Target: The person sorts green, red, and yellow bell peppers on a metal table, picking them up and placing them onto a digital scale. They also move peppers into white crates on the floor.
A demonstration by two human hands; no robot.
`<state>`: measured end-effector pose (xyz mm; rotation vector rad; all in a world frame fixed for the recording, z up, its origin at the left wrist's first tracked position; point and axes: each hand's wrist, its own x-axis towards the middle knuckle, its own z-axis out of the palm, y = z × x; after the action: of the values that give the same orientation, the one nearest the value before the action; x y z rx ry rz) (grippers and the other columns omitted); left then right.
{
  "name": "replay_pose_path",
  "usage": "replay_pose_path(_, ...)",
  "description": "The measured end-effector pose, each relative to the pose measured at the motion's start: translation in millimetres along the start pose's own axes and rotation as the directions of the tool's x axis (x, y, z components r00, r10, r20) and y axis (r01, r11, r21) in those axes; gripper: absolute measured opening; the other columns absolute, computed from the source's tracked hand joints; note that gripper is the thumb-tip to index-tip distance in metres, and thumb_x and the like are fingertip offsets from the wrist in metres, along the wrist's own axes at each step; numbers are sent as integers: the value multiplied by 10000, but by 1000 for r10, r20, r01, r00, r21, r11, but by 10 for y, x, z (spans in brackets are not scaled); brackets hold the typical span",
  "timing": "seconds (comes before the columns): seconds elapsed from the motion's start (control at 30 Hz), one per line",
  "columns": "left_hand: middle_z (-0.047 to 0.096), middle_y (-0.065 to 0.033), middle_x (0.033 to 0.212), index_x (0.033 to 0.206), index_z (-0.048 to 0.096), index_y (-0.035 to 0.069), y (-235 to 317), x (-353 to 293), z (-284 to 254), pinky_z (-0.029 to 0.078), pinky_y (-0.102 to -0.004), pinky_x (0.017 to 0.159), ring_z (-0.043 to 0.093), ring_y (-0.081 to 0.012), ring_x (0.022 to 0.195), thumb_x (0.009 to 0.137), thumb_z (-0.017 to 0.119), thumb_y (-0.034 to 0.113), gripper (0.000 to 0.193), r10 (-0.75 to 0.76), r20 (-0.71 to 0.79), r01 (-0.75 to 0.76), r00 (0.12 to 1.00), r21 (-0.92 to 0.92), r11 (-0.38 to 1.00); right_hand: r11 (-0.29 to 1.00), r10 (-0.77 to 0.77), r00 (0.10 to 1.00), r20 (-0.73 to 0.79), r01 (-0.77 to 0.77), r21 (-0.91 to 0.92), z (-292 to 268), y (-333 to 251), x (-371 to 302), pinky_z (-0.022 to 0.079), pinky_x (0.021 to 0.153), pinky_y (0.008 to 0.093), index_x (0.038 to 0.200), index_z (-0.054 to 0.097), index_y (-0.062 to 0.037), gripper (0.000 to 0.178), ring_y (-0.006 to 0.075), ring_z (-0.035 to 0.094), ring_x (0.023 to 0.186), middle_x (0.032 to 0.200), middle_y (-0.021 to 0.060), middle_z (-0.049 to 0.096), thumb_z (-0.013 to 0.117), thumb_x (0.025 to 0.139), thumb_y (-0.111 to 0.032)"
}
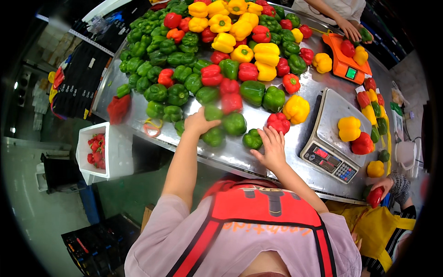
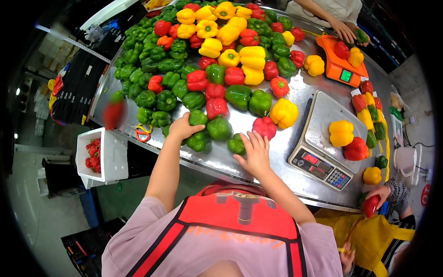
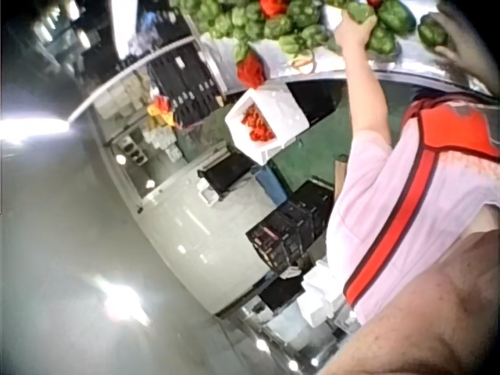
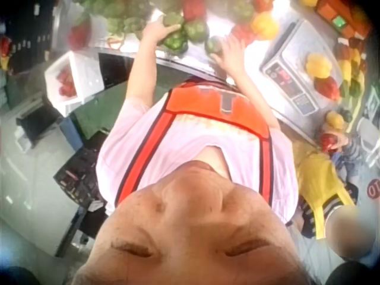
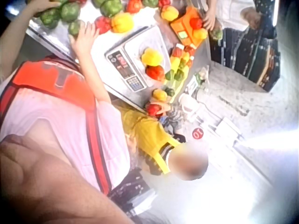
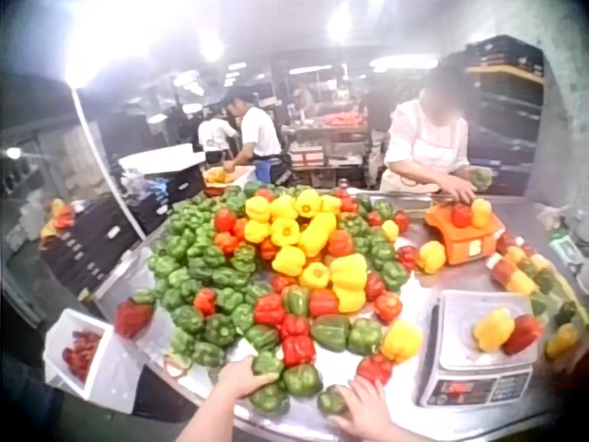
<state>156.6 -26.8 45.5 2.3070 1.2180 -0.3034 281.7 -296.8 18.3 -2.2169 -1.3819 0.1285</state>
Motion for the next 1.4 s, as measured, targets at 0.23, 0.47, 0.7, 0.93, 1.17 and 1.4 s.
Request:
replay_pose_path(0.23,664,-76,1102,1275,514,95,-168,118,-49,476,-394,879,631,-251,1021,685,720,519,755,147,-77,-166,986,-506,846,992,76,994,-73,-68,110,-143,63,-149,248,1084,506,1315,480,-71,672,326,408,1272,1317,141,500,737,746,-320)
replay_pose_path(0.47,598,-103,1220,1307,494,83,334,-263,-132,496,-386,872,598,-259,1072,868,513,516,617,420,23,58,907,-996,-70,976,55,972,-228,-4,217,-424,72,-154,371,1015,456,1286,491,-46,668,358,485,1191,1301,154,514,772,704,-216)
replay_pose_path(0.7,443,-36,1407,1438,327,210,1254,-984,468,436,-420,951,475,-235,1235,905,229,717,742,591,418,383,689,-903,192,949,-293,864,-409,315,-14,-749,-11,-66,415,973,502,1297,479,-128,784,404,451,1231,1353,186,445,821,597,-212)
replay_pose_path(0.93,381,-75,1435,1493,192,146,1629,-1087,538,268,-433,1043,377,-243,1282,872,193,768,879,710,437,188,551,-895,405,993,115,807,-579,-88,74,-1113,422,-315,373,959,477,1307,463,-110,870,357,489,1143,1257,159,497,834,557,-351)
replay_pose_path(1.17,507,-54,1303,1404,376,128,1727,-1044,746,342,-349,981,489,-171,1164,947,544,398,557,557,330,119,763,-917,379,858,222,750,-623,-454,-240,-1584,1285,-186,214,1032,620,1273,479,-70,849,328,411,1244,1219,123,528,794,592,-466)
replay_pose_path(1.4,549,-96,1208,1338,433,38,1569,-1009,1385,407,-294,940,506,-144,1065,903,636,181,500,628,431,-63,648,-792,608,721,369,751,-548,-603,-341,-1422,1370,-153,105,1089,642,1372,430,-34,895,328,200,1404,1483,136,313,669,707,-584)
